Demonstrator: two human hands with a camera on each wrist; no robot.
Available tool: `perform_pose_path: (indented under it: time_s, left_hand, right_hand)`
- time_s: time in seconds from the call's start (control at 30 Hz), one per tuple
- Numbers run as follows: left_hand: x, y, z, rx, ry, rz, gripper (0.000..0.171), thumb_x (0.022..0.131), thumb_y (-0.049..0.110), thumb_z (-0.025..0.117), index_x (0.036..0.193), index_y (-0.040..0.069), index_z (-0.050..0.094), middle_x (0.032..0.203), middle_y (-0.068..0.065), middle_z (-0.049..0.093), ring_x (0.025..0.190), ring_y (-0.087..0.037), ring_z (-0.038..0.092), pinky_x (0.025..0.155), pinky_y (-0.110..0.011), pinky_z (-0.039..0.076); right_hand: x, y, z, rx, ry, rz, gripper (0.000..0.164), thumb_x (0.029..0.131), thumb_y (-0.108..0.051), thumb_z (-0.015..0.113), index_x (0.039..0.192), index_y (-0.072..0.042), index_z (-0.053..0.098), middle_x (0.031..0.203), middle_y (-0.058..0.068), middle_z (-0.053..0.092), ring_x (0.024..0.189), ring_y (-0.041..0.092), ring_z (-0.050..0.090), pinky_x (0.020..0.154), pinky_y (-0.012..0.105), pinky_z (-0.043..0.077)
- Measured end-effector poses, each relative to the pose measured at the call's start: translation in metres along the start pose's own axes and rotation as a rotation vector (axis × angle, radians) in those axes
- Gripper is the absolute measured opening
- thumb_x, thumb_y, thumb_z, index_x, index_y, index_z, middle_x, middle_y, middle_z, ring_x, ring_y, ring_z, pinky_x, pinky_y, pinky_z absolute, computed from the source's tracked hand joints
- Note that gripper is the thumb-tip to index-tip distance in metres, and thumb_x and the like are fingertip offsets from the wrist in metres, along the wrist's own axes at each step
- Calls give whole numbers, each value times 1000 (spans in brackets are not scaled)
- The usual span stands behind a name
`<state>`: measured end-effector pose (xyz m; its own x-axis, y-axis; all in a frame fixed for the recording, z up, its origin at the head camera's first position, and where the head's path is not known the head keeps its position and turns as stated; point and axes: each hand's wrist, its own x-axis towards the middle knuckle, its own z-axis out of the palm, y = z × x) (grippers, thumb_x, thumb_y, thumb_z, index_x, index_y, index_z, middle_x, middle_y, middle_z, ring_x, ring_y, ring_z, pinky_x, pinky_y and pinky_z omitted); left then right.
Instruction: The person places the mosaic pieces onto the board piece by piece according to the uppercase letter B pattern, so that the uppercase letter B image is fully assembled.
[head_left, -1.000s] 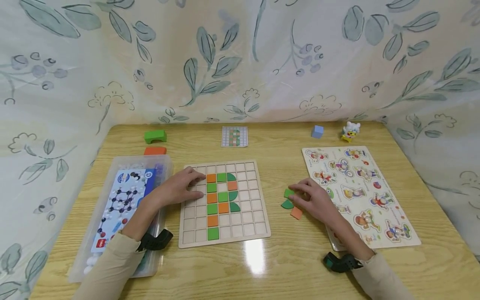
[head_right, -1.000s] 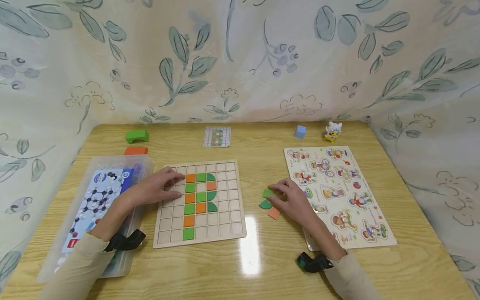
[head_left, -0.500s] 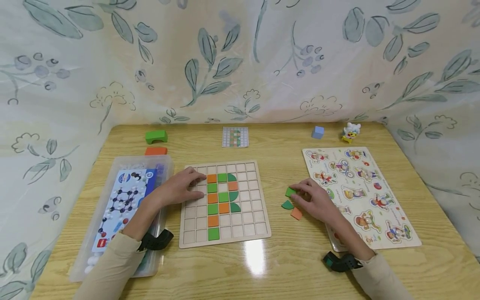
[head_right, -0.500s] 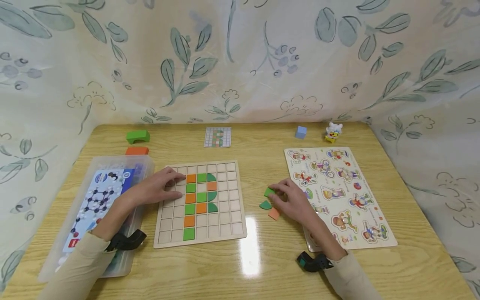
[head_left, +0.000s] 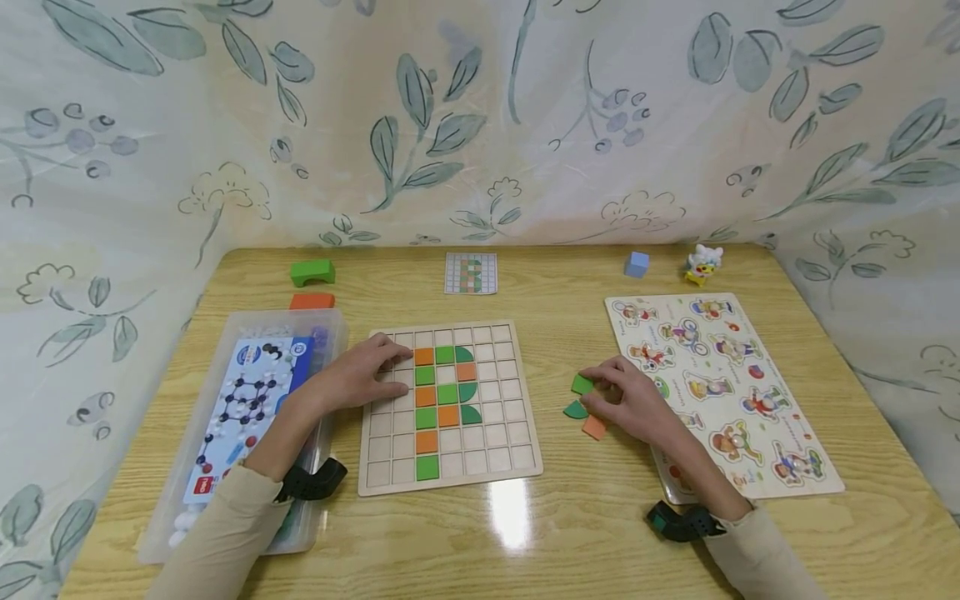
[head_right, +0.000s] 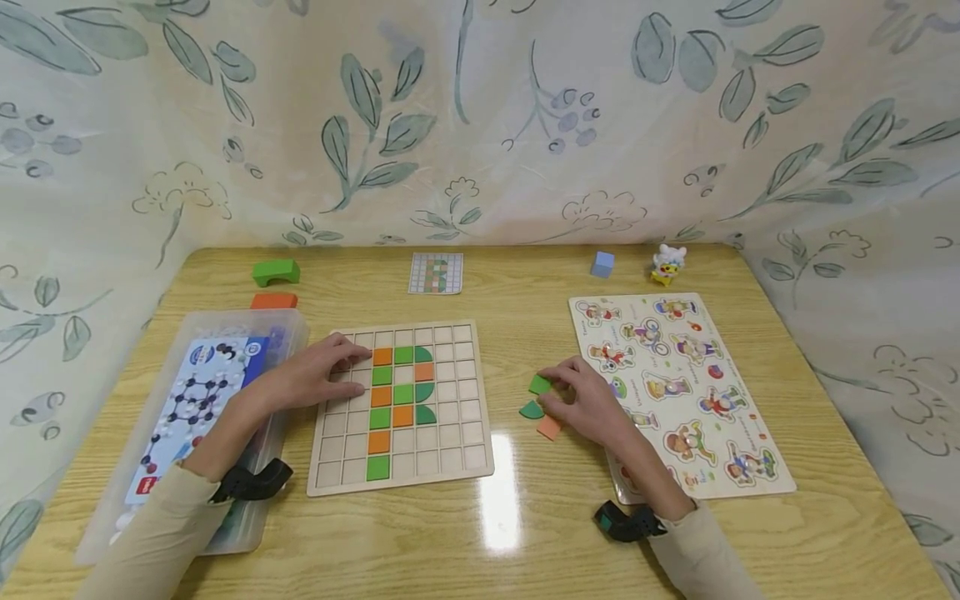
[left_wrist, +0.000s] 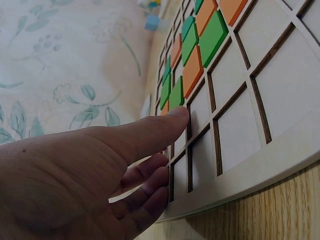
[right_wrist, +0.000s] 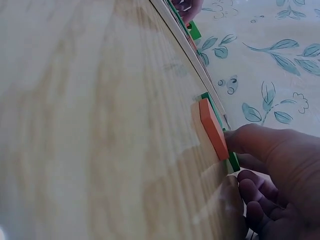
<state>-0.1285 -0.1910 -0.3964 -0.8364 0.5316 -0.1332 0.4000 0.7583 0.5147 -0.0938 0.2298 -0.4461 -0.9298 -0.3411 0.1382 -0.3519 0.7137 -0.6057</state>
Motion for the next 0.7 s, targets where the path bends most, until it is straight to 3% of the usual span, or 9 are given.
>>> perform_pose_path:
  time_s: [0.37, 0.53, 0.7]
  left_hand:
    - [-1, 1, -1, -16, -18, -34, 51, 88, 25, 71, 133, 4, 57, 113, -10, 56, 95, -20, 51, 83, -35, 44]
    - [0, 1, -1, -17, -17, -36, 50, 89, 25, 70, 133, 4, 57, 114, -11, 56, 94, -20, 51, 83, -36, 44]
    - [0, 1, -2, -25, -23, -41, 51, 89, 24, 70, 133, 4, 56, 114, -11, 55, 94, -20, 50, 83, -36, 43]
  right_hand:
    - [1, -3, 2, -16, 36, 15, 28, 85, -16, 75, 111, -8, 70, 98, 3, 56, 83, 11, 55, 69, 24, 47]
    - [3, -12, 3, 44, 66, 34, 27, 84, -15, 76, 110, -9, 70, 96, 2, 59, 79, 9, 55, 68, 23, 47]
    - [6, -34, 15, 112, 33, -62, 27, 82, -11, 76, 108, -10, 70, 93, 3, 60, 75, 10, 55, 63, 22, 46]
